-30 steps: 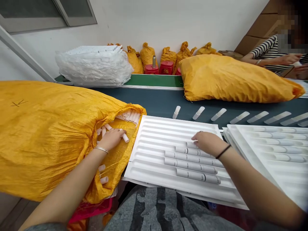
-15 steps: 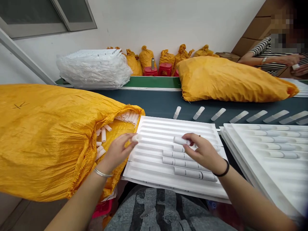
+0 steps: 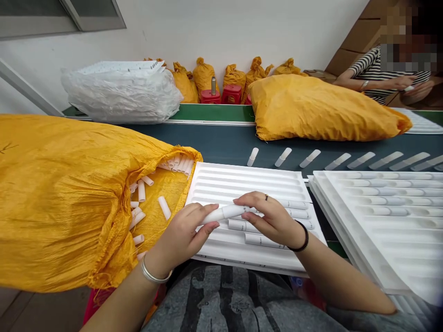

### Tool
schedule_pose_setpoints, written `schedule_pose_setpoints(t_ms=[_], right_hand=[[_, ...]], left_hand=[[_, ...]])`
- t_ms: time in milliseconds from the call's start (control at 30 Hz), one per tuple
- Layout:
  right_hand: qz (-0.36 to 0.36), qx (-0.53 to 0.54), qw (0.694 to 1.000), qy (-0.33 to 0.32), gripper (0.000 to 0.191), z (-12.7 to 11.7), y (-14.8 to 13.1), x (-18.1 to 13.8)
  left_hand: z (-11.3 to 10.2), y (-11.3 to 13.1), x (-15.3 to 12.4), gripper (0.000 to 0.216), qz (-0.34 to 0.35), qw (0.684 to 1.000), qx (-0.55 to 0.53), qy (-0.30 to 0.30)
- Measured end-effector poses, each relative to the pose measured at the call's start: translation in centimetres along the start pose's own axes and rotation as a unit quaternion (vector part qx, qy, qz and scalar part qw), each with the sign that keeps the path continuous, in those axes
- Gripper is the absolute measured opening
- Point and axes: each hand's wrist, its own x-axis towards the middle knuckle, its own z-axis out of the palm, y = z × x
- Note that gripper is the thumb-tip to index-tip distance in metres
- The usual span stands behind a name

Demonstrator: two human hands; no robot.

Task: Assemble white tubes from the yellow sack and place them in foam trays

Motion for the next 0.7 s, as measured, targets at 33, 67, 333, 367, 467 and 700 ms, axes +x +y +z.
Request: schedule_pose_setpoints(t_ms=[33, 67, 333, 367, 467, 700], right_hand=[[0.004, 0.003, 1.000, -0.004, 0.032, 0.2, -0.1, 0.0], [0.006, 0.006, 1.000, -0.007, 0.032, 0.4, -0.2, 0.1], [-0.027, -0.010, 0.999, -0.015, 0.031, 0.4, -0.9, 0.3], [-0.036, -0.025, 0.999, -0.026, 0.031, 0.6, -1.0, 0.5], [-0.064, -0.138, 0.984, -0.095, 0.023, 1.8, -0.5, 1.9], [0.241, -0.285, 0.924, -0.087, 0.025, 2.2, 9.3, 9.5]], left_hand=[[0.1, 0.2, 0.0, 0.033, 0.008, 1.000, 0.010, 0.005], [0.2, 0.3, 0.0, 0.034, 0.015, 1.000, 0.021, 0.007], [0.8, 0.3, -0.6, 0.058, 0.014, 1.000, 0.015, -0.020], [1.1, 0.2, -0.7, 0.060, 0.008, 0.999, 0.012, -0.029], [2.0, -0.4, -1.0, 0.067, -0.020, 0.998, 0.032, -0.055], [-0.9, -6.0, -2.7, 0.051, -0.230, 0.935, 0.268, -0.038]])
